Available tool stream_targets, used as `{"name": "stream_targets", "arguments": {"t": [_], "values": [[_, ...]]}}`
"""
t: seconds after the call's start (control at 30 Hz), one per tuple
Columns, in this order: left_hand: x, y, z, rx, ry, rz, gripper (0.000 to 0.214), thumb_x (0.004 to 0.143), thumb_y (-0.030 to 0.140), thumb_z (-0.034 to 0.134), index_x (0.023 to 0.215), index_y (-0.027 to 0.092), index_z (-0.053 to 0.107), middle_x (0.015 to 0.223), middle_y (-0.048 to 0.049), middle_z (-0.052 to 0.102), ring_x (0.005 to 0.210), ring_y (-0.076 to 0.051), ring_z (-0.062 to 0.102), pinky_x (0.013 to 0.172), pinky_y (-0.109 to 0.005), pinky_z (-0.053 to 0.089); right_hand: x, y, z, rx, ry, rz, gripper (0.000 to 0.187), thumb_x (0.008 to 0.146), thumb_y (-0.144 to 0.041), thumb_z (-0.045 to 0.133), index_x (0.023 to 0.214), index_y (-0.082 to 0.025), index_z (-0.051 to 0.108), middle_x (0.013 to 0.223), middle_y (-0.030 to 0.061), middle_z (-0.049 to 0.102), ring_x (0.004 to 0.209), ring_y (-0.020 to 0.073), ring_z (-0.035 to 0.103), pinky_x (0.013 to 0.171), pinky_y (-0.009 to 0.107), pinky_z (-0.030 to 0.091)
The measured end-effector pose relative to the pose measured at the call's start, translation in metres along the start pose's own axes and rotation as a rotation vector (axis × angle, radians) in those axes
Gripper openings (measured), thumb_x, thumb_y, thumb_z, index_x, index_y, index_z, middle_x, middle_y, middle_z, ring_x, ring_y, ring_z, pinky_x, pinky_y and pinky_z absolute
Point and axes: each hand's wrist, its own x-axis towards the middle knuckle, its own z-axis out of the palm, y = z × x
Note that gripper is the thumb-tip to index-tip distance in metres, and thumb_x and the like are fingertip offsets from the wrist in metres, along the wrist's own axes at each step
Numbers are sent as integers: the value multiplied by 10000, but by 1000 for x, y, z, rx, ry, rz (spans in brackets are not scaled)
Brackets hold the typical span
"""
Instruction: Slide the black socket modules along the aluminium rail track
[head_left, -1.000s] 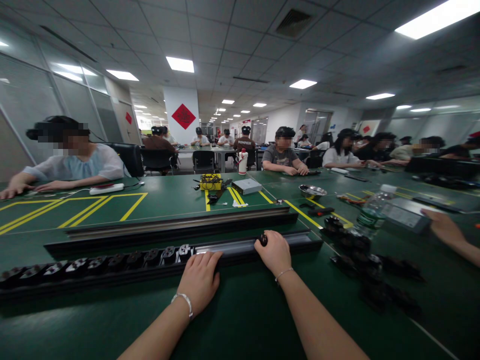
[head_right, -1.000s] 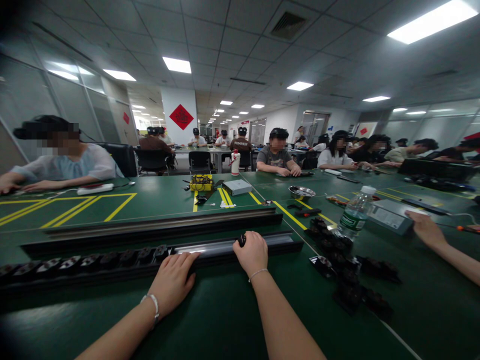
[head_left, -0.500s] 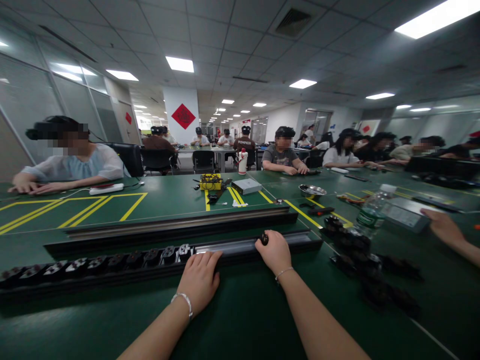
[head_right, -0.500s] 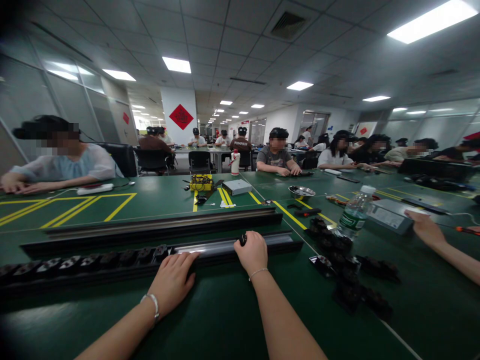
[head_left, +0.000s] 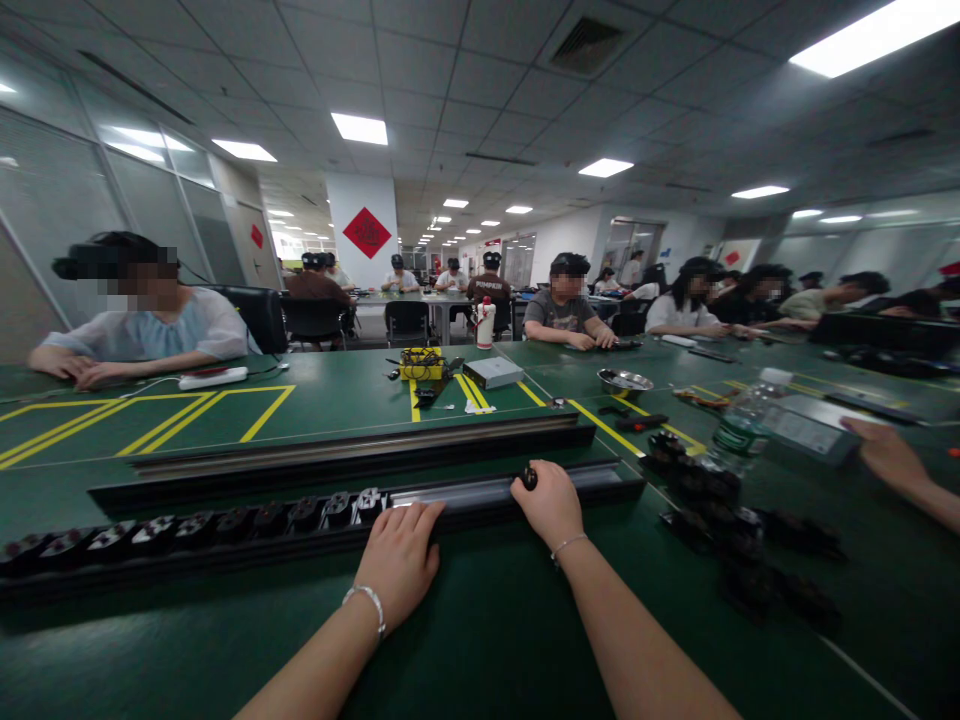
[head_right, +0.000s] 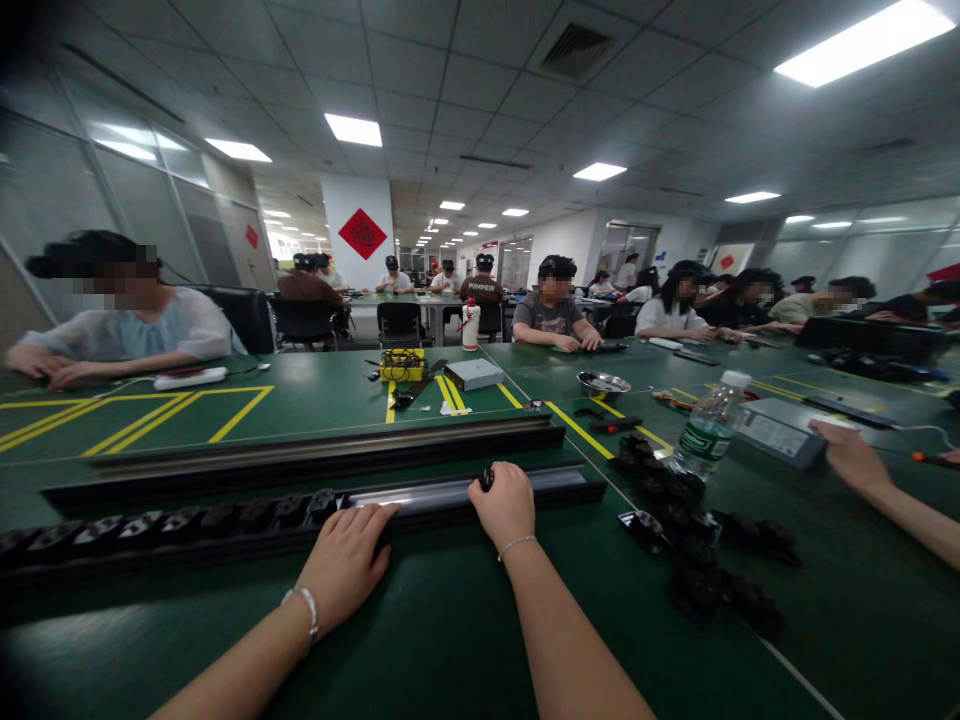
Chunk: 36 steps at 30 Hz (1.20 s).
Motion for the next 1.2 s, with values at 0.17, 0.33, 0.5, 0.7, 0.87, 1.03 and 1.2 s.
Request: {"name": "stream_targets", "arguments": {"t": [0.17, 0.33, 0.5, 0.7, 0.87, 1.03, 1.2], "values": [[0, 1, -1, -14, -14, -6, 458, 772, 211, 441, 1225, 268, 409, 1130, -23, 547, 1049, -185, 462, 948, -362, 268, 0, -1, -1, 0, -1, 1, 117, 699, -259, 496, 712, -170, 570, 777, 72, 600, 813, 187, 523, 716, 266, 361], [0, 1, -2, -20, -7, -2, 460, 768, 200, 437, 1223, 267, 409, 1126, -22, 549, 1045, -187, 464, 946, -360, 272, 0, -2, -1, -9, -6, 11, 121, 699, -264, 492, 710, -170, 568, 773, 75, 597, 812, 190, 525, 723, 269, 362], [0, 0, -1, -14, -7, -5, 459, 769, 204, 441, 1222, 268, 409, 1126, -22, 549, 1046, -187, 464, 944, -362, 276, 0, -2, -1, -11, -4, 19, 132, 703, -275, 489, 719, -171, 569, 780, 74, 596, 821, 190, 523, 717, 268, 363], [0, 1, -1, -14, -6, -6, 455, 772, 212, 445, 1223, 265, 414, 1138, -26, 546, 1052, -188, 462, 949, -362, 274, 0, -3, -3, -8, -22, 31, 125, 702, -272, 496, 717, -175, 573, 785, 70, 598, 829, 185, 521, 702, 257, 360], [0, 2, -3, -19, -10, -6, 452, 777, 209, 436, 1226, 261, 414, 1137, -29, 547, 1051, -189, 461, 952, -366, 273, -1, -4, -5, -8, -23, 27, 130, 710, -275, 499, 733, -176, 579, 790, 69, 600, 831, 186, 524, 698, 259, 360], [0, 2, -3, -19, -20, -15, 455, 776, 208, 435, 1227, 264, 411, 1137, -29, 546, 1055, -185, 461, 956, -365, 268, -1, -4, -5, -9, -11, 27, 133, 713, -272, 500, 741, -174, 584, 797, 70, 602, 825, 185, 523, 699, 260, 362], [0, 1, -2, -18, -15, -5, 463, 774, 208, 439, 1232, 268, 405, 1141, -26, 544, 1056, -186, 460, 950, -363, 268, -1, -3, -3, -12, -9, 24, 128, 710, -268, 500, 740, -175, 583, 788, 67, 600, 832, 184, 520, 705, 257, 356]]}}
